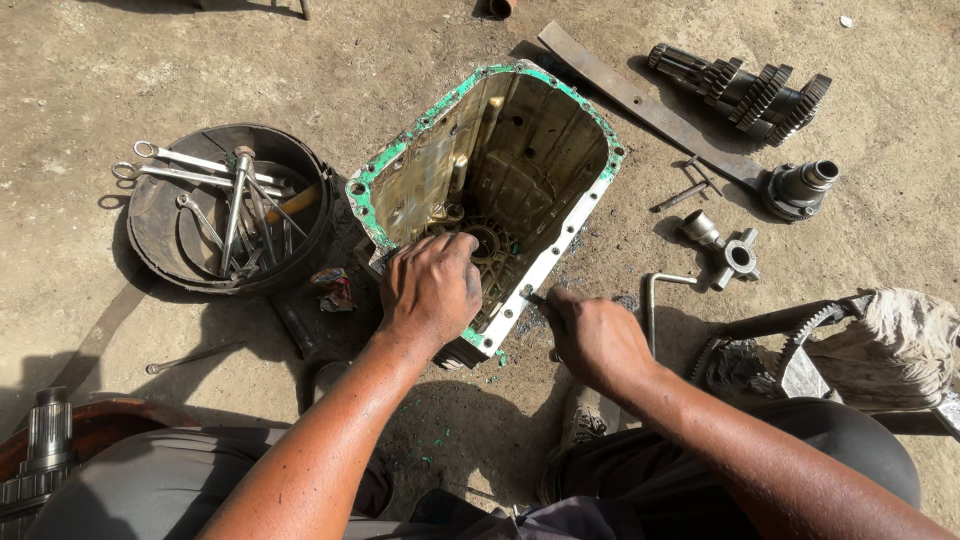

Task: The person scrapes off excess gasket material from the edge of a transmission housing using a small metal tool.

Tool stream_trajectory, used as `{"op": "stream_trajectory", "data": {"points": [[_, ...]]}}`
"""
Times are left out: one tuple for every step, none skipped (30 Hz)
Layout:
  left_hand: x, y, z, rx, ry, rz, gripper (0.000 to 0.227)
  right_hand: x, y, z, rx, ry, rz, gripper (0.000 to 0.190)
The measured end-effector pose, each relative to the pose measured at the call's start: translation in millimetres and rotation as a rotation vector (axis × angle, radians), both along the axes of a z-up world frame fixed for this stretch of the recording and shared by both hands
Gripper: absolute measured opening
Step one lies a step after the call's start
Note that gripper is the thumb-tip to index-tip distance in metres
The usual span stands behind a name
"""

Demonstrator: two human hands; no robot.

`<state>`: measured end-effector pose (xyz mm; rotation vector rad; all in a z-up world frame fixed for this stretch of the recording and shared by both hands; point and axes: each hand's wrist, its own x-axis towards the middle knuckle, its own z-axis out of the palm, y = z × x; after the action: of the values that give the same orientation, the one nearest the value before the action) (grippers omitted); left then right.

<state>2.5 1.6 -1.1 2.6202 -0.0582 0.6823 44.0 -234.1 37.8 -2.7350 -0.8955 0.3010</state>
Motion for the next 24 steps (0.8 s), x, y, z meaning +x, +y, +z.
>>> {"op": "stream_trajectory", "data": {"points": [[-0.4,-0.2,-0.4,0.004,-0.003,0.000,0.028,-14.5,-1.6,2.0,0.059,-0.019,0.045,0.028],[-0.6,-0.2,-1.0,0.007,-0.006,0.000,0.028,-23.8,-2.9,5.3,0.119,-0.039,0.089,0.028],[1.0,-0.4,-1.2,0.011,-0.029,0.002,0.028,-21.0,-3.2,10.9,0.074,-0.034,0.059,0.027],[3.2,-0.8,-1.3,0.016,-0.052,0.004,0.028,-13.5,-2.9,16.9,0.029,-0.030,0.030,0.027],[2.2,-1.4,-1.7,0.021,-0.070,0.005,0.028,-8.1,-2.6,22.0,-0.015,-0.022,-0.001,0.026],[-0.5,-2.0,-1.9,0.006,-0.048,0.001,0.026,-4.5,-3.7,27.0,-0.058,-0.072,0.045,0.025],[0.6,-2.2,-0.6,-0.008,-0.035,-0.004,0.025,2.0,-6.0,33.3,-0.100,-0.130,0.089,0.025],[1.6,-2.4,1.0,-0.022,-0.021,-0.010,0.024,7.4,-7.6,38.3,-0.143,-0.188,0.133,0.024],[1.2,-3.2,1.7,-0.015,0.023,0.001,0.019,9.9,-8.5,40.7,-0.131,-0.216,0.183,0.023],[1.6,-3.8,2.2,-0.009,0.068,0.012,0.014,11.9,-9.4,42.1,-0.119,-0.244,0.232,0.023],[2.5,-3.0,2.8,0.001,0.112,0.022,0.009,14.7,-9.5,42.9,-0.105,-0.273,0.280,0.023],[3.0,-2.2,2.9,-0.001,0.119,0.020,0.009,19.2,-7.6,43.3,-0.214,-0.268,0.307,0.023],[3.3,-2.4,2.2,-0.004,0.127,0.016,0.009,23.2,-4.8,43.3,-0.325,-0.261,0.330,0.022],[2.9,-2.7,1.1,-0.007,0.135,0.012,0.010,25.6,-2.6,44.5,-0.436,-0.254,0.352,0.022],[3.8,-3.6,0.3,-0.010,0.084,0.007,0.015,26.7,-0.6,47.3,-0.446,-0.278,0.371,0.023],[4.8,-5.0,-0.5,-0.013,0.032,0.002,0.020,26.6,2.7,50.6,-0.456,-0.301,0.391,0.023],[4.6,-4.8,-1.3,-0.016,-0.017,0.000,0.025,25.6,6.7,54.3,-0.465,-0.323,0.413,0.023],[4.9,-4.2,-1.5,-0.019,0.024,0.001,0.023,24.3,10.1,58.3,-0.475,-0.300,0.421,0.024],[4.8,-3.9,-1.8,-0.021,0.067,0.004,0.021,22.7,13.5,61.2,-0.483,-0.276,0.432,0.024],[4.6,-3.9,-1.8,-0.023,0.109,0.007,0.019,22.3,16.2,63.1,-0.491,-0.252,0.442,0.025],[4.8,-4.0,-1.6,-0.022,0.101,0.007,0.019,23.6,17.9,63.5,-0.541,-0.205,0.430,0.024],[5.4,-4.4,-1.4,-0.021,0.093,0.006,0.020,26.9,18.4,61.9,-0.591,-0.157,0.418,0.024],[5.5,-5.1,-1.6,-0.021,0.085,0.004,0.020,31.3,17.2,57.8,-0.641,-0.108,0.404,0.025],[5.4,-5.2,-2.0,-0.021,0.102,0.006,0.019,38.9,19.2,50.6,-0.534,0.028,0.324,0.026]]}}
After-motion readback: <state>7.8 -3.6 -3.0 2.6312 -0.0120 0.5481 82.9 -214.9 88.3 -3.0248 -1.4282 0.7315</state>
